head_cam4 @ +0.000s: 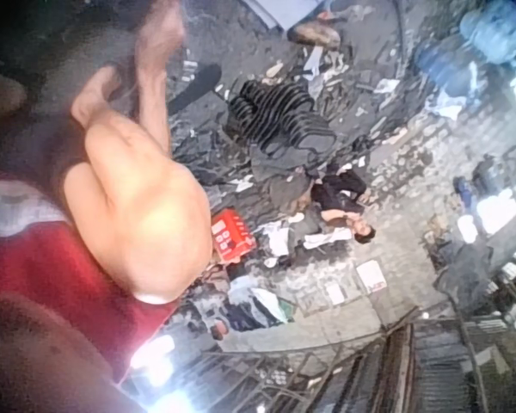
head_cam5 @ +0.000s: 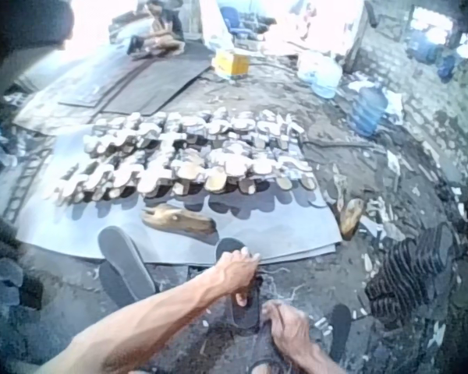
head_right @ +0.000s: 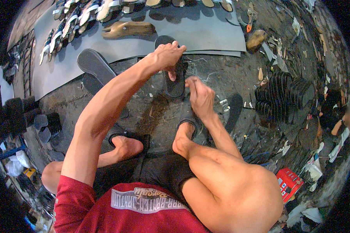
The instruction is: The person sits on the floor and repeatedly wipes the surface of black shoe insoles with their hands. They handle the insoles one at a time, rubbing the surface, then stacking them into a pile.
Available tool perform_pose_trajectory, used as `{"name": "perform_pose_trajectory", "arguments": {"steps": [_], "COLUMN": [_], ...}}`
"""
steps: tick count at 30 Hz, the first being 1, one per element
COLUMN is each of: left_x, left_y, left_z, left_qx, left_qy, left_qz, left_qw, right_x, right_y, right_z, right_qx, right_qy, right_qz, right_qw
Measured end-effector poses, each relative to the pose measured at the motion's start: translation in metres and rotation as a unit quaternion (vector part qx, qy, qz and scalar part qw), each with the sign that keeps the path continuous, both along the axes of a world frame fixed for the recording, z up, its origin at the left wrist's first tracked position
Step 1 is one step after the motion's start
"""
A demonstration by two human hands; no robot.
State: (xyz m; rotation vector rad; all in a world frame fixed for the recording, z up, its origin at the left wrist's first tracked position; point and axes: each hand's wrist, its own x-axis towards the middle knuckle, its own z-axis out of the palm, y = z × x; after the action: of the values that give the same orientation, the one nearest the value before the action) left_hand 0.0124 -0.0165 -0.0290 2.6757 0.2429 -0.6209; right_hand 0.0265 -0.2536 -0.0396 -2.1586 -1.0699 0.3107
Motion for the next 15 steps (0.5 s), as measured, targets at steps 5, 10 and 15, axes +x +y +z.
{"name": "perform_pose_trajectory", "arguments": {"steps": [5,10,15], "left_x": [-0.031,-0.102,-0.099], "left_y": [-0.002,-0.088,-0.150], "left_z": [-0.007,-0.033,-0.103], "left_qx": [-0.027,-0.120,-0.226], "left_qy": [-0.086,-0.353,-0.474], "left_qz": [0.044,0.330,0.416], "left_qw": [0.995,0.867,0.743], "right_x": [0.041,0.017,-0.014], "right_y": [0.040,0.028,0.050], "right_z": [-0.010,-0.019,-0.052], "right_qx": [0.129,-0.037,0.009], "right_qy": [-0.032,0.134,-0.019], "right_qz": [0.002,-0.064,-0.022], "right_qw": [0.991,0.988,1.000]}}
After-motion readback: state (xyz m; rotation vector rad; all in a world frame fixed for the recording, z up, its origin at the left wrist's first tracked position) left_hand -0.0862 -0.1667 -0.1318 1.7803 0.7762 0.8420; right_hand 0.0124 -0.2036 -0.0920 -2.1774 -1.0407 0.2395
